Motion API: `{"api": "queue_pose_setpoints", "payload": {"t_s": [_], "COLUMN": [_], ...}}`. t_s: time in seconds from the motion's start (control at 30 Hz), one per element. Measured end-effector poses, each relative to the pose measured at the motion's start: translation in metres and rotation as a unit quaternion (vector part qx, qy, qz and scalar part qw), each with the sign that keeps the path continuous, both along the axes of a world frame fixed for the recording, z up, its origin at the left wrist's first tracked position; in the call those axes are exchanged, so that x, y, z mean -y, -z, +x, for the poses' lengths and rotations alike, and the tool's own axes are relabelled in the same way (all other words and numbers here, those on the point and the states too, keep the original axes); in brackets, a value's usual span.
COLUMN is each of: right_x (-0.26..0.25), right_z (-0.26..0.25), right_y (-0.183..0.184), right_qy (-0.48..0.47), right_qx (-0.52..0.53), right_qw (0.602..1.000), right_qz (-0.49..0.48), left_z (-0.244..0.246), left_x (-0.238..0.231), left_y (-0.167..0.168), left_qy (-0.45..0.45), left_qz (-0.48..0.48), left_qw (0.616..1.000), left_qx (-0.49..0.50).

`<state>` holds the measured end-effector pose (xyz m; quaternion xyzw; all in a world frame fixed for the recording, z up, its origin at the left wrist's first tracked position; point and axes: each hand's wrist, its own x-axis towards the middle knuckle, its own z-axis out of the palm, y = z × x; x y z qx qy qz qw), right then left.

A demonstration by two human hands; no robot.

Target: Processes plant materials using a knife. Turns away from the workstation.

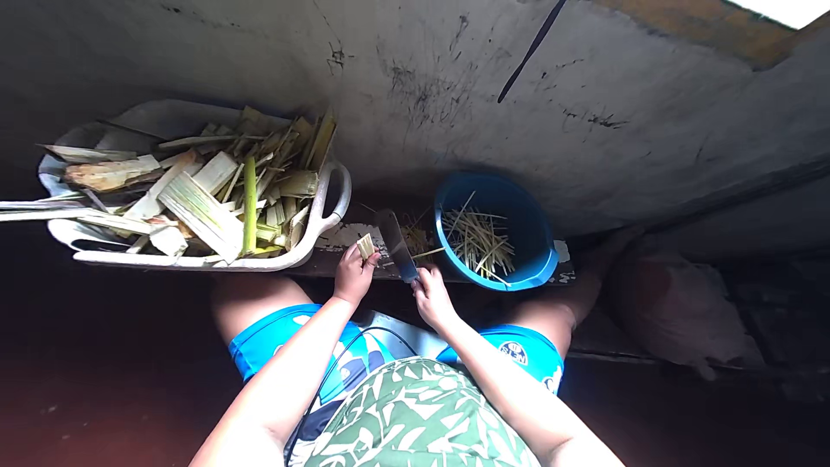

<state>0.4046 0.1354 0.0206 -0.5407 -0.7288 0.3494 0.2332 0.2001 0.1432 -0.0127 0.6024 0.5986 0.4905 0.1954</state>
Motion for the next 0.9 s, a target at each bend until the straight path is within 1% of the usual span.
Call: {"api": "queue_pose_setpoints", "payload": {"t_s": [0.13,0.23,0.3,0.4,0.47,0.5,0.57,0.67,0.7,0.73,0.8,0.87,0.9], "right_x": [-0.014,-0.015,-0.011,-0.007,-0.008,-0.010,-0.016,-0.020,-0.017,-0.013,-0.001,0.009,0.013], "right_z": [-0.003,-0.004,-0.003,0.006,0.013,0.017,0.027,0.035,0.035,0.034,0.029,0.023,0.021], "right_y": [0.002,0.002,-0.003,-0.024,-0.047,-0.058,-0.078,-0.097,-0.101,-0.102,-0.101,-0.100,-0.099], "right_qy": [0.024,0.000,-0.025,-0.039,0.006,0.042,0.128,0.286,0.317,0.329,0.319,0.296,0.273], "right_qx": [-0.130,-0.186,-0.197,-0.234,-0.269,-0.289,-0.336,-0.404,-0.414,-0.423,-0.434,-0.438,-0.434], "right_qw": [0.989,0.982,0.980,0.962,0.942,0.932,0.916,0.867,0.853,0.844,0.841,0.847,0.857], "right_qz": [-0.061,-0.045,0.007,0.136,0.201,0.213,0.177,0.046,0.003,-0.028,-0.056,-0.062,-0.054], "left_z": [0.000,-0.001,-0.001,-0.001,0.000,0.001,0.003,0.006,0.006,0.007,0.007,0.007,0.007], "left_x": [0.000,0.000,0.002,0.003,0.004,0.004,0.003,0.003,0.003,0.003,0.003,0.003,0.004], "left_y": [0.003,0.005,0.004,-0.001,-0.001,0.001,0.003,0.001,0.001,0.000,-0.002,-0.001,0.000], "left_qy": [0.003,0.016,0.021,0.036,0.034,0.031,0.027,0.027,0.023,0.019,0.009,0.002,0.000], "left_qz": [0.000,0.011,0.019,-0.004,-0.014,-0.010,0.003,0.012,0.019,0.024,0.029,0.028,0.028], "left_qw": [1.000,0.999,0.999,0.998,0.998,0.998,0.998,0.998,0.998,0.998,0.998,0.998,0.998], "left_qx": [-0.015,-0.035,-0.046,-0.043,-0.044,-0.046,-0.051,-0.057,-0.057,-0.057,-0.056,-0.060,-0.065]}}
